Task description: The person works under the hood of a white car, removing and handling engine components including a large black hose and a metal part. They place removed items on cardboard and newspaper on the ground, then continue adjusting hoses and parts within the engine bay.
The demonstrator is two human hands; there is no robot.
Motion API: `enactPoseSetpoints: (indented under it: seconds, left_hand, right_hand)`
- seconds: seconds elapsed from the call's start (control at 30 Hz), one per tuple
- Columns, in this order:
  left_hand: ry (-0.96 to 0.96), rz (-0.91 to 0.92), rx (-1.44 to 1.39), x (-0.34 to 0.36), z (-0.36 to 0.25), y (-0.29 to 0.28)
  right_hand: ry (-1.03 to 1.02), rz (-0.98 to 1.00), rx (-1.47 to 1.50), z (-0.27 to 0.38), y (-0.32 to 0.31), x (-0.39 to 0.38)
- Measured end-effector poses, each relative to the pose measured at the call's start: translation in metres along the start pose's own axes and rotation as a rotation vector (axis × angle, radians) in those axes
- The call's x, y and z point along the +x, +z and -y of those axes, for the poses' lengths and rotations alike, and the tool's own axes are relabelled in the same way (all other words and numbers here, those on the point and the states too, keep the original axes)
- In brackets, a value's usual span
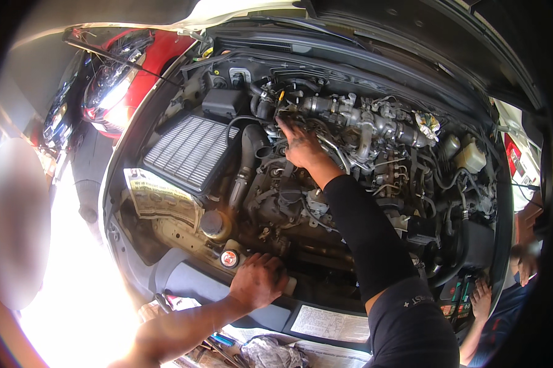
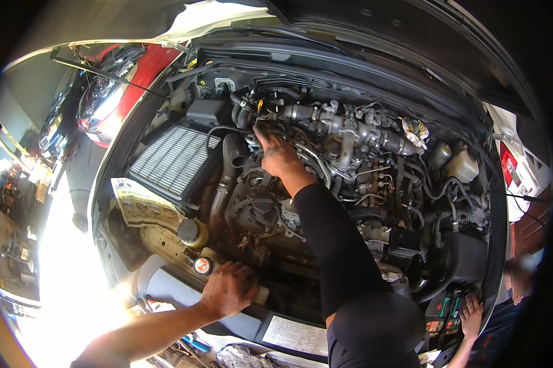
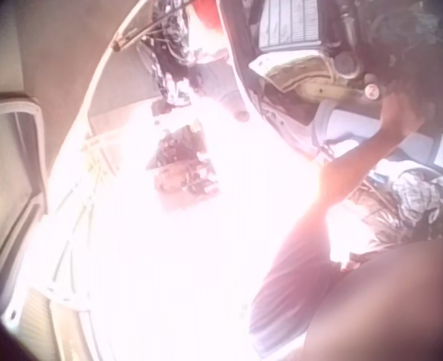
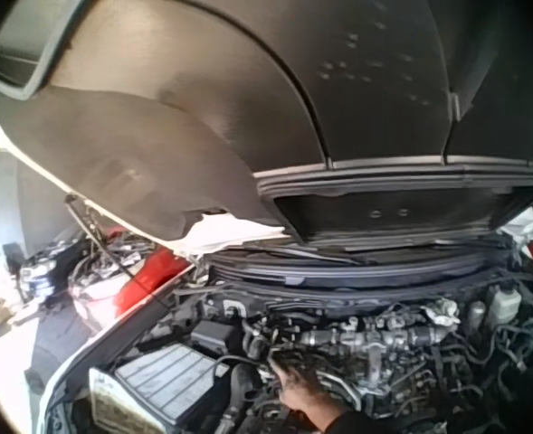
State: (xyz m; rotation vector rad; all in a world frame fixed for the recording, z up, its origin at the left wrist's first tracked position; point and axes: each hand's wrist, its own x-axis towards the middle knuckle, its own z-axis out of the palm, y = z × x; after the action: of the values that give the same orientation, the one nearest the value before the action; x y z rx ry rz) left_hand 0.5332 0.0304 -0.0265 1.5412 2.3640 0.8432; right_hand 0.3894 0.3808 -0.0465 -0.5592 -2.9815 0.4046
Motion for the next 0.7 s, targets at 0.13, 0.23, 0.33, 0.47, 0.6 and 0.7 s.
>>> enactPoseSetpoints:
  seconds: [0.13, 0.23, 0.33, 0.47, 0.6, 0.7]
  left_hand:
    - [-0.009, 0.007, 0.03, -0.001, 0.0, 0.001]
    - [-0.028, 0.007, 0.03, -0.003, 0.0, 0.001]
    - [-0.018, -0.032, 0.011, -0.003, 0.001, 0.003]
    - [-0.03, -0.086, 0.009, -0.004, -0.001, 0.003]
    - [-0.113, 0.044, 0.076, -0.007, -0.004, 0.001]
    - [-0.089, -0.017, 0.078, -0.007, -0.003, 0.003]
  right_hand:
    - [0.021, 0.066, 0.012, 0.004, -0.011, 0.0]
    - [-0.019, 0.088, 0.065, 0.003, -0.023, -0.001]
    - [-0.08, 0.074, 0.179, 0.0, -0.033, -0.026]
    - [-0.145, -0.09, 0.254, -0.005, -0.045, -0.129]
    - [-0.32, -0.295, 0.289, -0.001, -0.068, -0.254]
    - [-0.268, -0.1, 0.303, 0.008, -0.077, -0.344]
